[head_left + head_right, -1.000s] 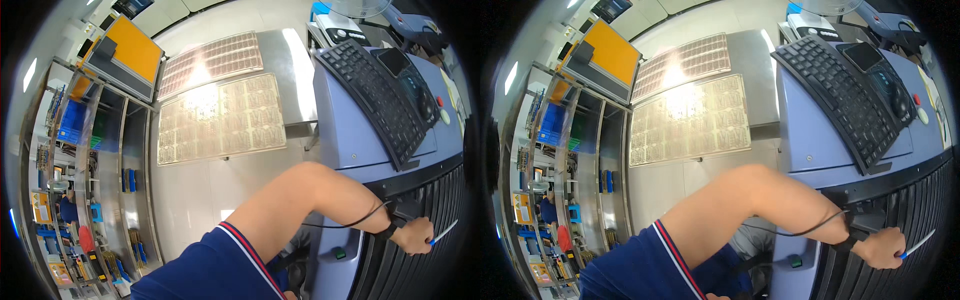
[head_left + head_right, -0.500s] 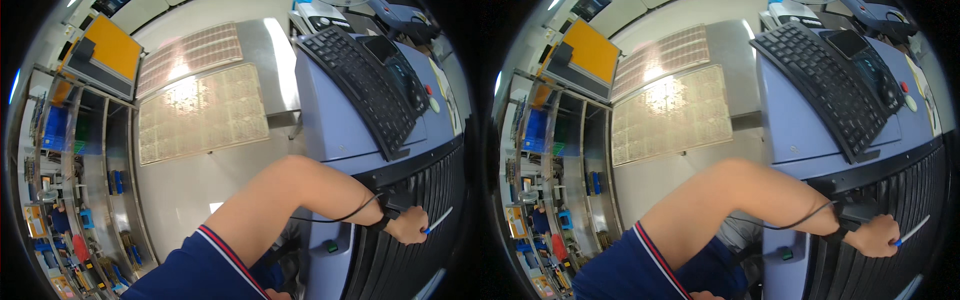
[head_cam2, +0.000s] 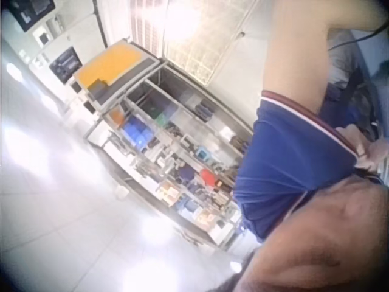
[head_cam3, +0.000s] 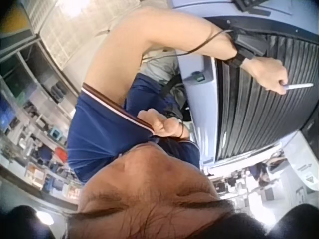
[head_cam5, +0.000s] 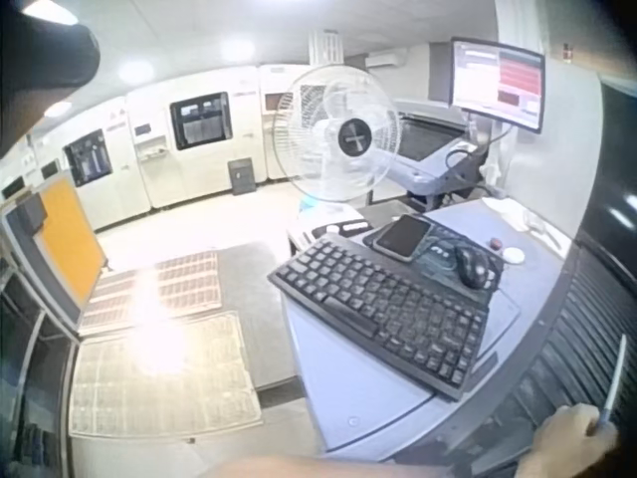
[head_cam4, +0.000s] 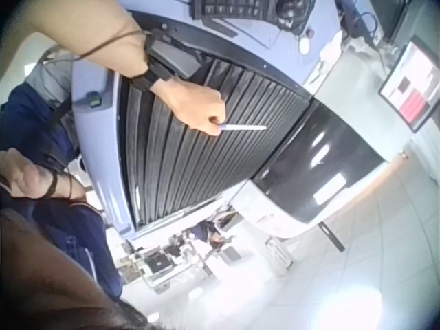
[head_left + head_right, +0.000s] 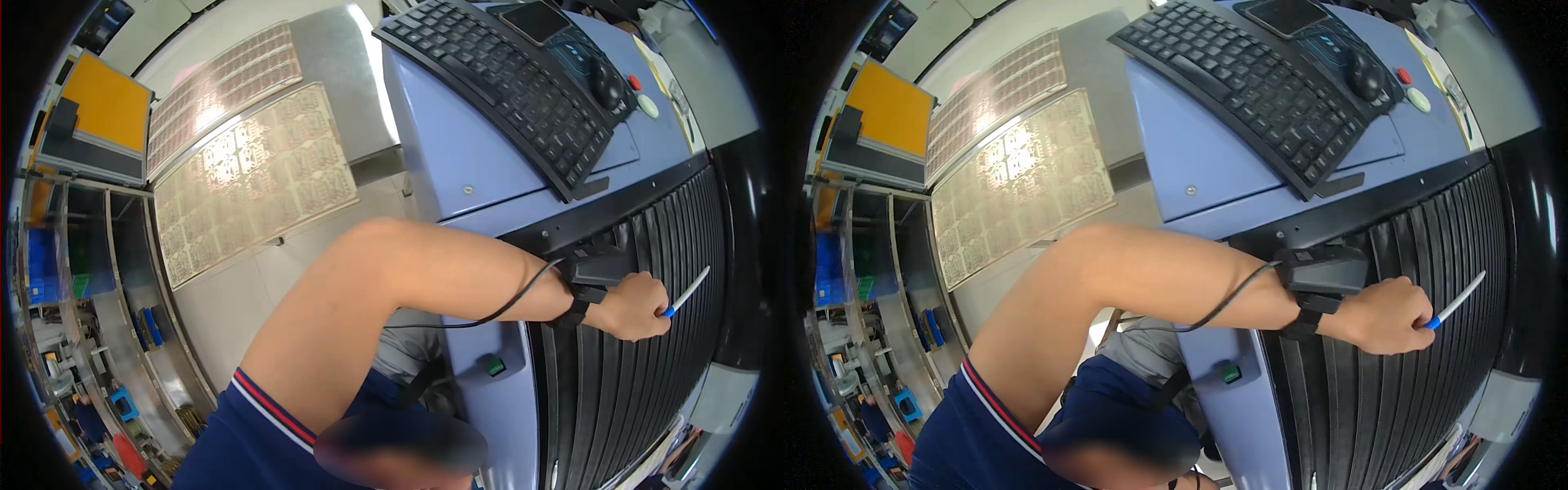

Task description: The recorder is inspecting large circuit board panels, marking specific points with a blue pen, and moving them across an inspection machine.

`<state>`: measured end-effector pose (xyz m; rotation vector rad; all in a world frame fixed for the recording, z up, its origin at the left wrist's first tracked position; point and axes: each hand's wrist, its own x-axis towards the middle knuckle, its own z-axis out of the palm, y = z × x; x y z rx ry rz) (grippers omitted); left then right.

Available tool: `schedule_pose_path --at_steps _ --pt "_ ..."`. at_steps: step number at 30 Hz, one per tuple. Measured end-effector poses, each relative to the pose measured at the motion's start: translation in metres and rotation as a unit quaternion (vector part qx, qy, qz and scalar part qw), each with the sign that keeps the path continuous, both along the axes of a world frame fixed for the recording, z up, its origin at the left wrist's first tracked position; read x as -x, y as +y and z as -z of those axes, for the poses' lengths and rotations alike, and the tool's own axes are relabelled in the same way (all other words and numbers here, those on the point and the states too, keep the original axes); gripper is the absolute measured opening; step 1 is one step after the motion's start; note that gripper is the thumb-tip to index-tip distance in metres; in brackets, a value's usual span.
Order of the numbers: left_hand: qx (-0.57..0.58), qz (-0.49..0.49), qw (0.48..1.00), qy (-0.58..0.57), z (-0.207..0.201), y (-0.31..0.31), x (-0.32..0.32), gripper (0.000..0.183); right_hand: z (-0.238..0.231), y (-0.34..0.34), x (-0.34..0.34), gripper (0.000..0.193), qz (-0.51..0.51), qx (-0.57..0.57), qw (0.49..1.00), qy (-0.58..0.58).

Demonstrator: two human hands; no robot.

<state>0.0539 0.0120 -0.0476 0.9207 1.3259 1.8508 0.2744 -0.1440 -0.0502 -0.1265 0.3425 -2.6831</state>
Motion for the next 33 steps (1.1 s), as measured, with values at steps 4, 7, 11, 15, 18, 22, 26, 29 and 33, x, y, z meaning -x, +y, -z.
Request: schedule_pose_path --at_steps 4,7,11,15,18,22,26,29,33 --pt "-0.014 -0.041 0.998 0.037 0.005 0.02 -0.007 0.024 -0.011 0.005 0.003 0.036 0.01 -0.03 1.0 0.001" --pt "-0.03 -0.043 0.998 0.016 0.005 0.025 -0.013 0.023 -0.018 0.009 0.009 0.036 0.014 -0.041 0.999 0.002" --pt "-0.016 -0.041 0.999 0.029 0.008 0.018 -0.009 0.027 -0.018 0.006 0.016 0.035 0.009 -0.042 0.999 0.006" --pt "-0.028 -0.043 0.997 0.055 0.005 0.016 -0.008 0.028 -0.022 0.007 0.02 0.035 0.01 -0.047 0.999 0.008" --pt "-0.008 -0.008 1.0 0.023 -0.003 0.004 -0.005 0.028 -0.022 0.005 0.026 0.035 0.019 -0.065 0.998 0.014" --pt "-0.023 -0.012 0.999 0.035 0.003 0.012 -0.01 0.028 -0.027 0.008 0.011 0.035 0.054 -0.101 0.993 0.03" --pt "-0.029 -0.031 0.998 0.043 0.004 0.014 -0.007 0.027 0.009 -0.006 -0.036 0.038 0.068 -0.239 0.958 0.142" --pt "-0.016 -0.013 0.999 0.026 0.0 0.007 -0.003 0.027 -0.02 0.006 0.017 0.05 0.002 0.014 1.0 -0.002" --pt "-0.023 -0.03 0.999 0.035 0.004 0.011 -0.005 0.026 -0.034 0.009 0.027 0.054 0.0 -0.108 0.994 -0.007"
